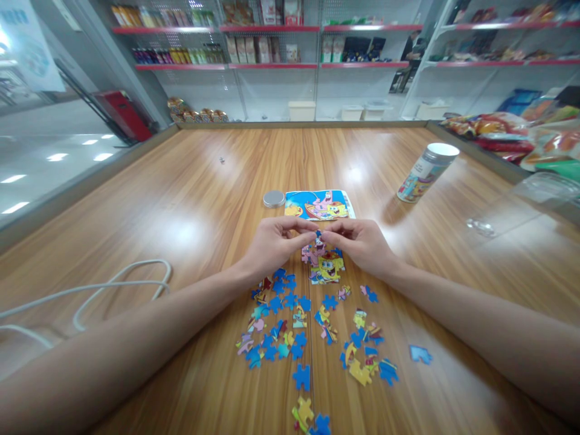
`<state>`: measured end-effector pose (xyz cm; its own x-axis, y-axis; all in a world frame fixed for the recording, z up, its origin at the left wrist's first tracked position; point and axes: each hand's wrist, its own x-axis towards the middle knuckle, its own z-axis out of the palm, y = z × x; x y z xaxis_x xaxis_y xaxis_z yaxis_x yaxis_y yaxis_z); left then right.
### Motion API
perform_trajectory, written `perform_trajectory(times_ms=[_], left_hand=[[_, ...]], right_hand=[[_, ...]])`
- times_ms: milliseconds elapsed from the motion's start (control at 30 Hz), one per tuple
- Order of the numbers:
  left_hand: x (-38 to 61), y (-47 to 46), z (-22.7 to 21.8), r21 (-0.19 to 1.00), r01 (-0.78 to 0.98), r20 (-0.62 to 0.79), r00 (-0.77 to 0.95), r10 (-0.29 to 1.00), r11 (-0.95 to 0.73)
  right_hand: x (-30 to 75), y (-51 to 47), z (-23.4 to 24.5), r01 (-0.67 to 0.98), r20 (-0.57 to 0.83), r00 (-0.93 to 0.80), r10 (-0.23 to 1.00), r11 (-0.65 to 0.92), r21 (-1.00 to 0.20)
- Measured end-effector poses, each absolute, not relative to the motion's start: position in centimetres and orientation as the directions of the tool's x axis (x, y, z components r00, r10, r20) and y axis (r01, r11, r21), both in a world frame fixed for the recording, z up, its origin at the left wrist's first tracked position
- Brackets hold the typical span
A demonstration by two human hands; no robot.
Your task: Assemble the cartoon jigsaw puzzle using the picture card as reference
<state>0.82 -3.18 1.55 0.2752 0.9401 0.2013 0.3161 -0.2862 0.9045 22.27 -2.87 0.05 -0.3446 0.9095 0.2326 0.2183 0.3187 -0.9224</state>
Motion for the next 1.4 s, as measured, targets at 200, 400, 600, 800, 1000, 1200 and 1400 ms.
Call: perform_trajectory(times_ms=[200,400,600,800,1000,1200,1400], left_hand=[[0.3,-2.8,0.6,0.472,0.527,0.436,0.558,0.706,-0.707],[0.0,-2.8,-0.2,0.311,0.569,0.309,0.697,0.647,-0.761],[0.0,-2.7,-0.4,0.298,0.572,0.303,0.702,0.644,-0.764],[0.1,-2.9,-0.5,0.273,0.580,0.307,0.703,0.641,-0.767],[0.0,-3.0,-0.7,0.261,0.589,0.311,0.699,0.644,-0.765],[0.0,-2.8,-0.8,0.245,0.586,0.302,0.711,0.635,-0.772],[0.0,-2.9,-0.7,0.220,0.602,0.284,0.713,0.641,-0.767]], right_hand=[[23.2,-1.8,-0.2,0.147,0.286,-0.230,0.930,0.324,-0.935],[24.3,-1.4,0.1,0.295,0.269,-0.256,0.928,0.340,-0.893],[24.2,-1.2,-0.3,0.262,0.138,-0.281,0.950,0.214,-0.941],[24.2,-1.1,-0.5,0.394,0.364,-0.391,0.846,0.511,-0.764],[23.6,-1.3,0.3,0.443,0.411,-0.523,0.747,0.650,-0.618],[23.7,-1.1,0.4,0.467,0.393,-0.510,0.765,0.631,-0.620],[23.3,-1.4,0.3,0.478,0.408,-0.568,0.715,0.690,-0.544]])
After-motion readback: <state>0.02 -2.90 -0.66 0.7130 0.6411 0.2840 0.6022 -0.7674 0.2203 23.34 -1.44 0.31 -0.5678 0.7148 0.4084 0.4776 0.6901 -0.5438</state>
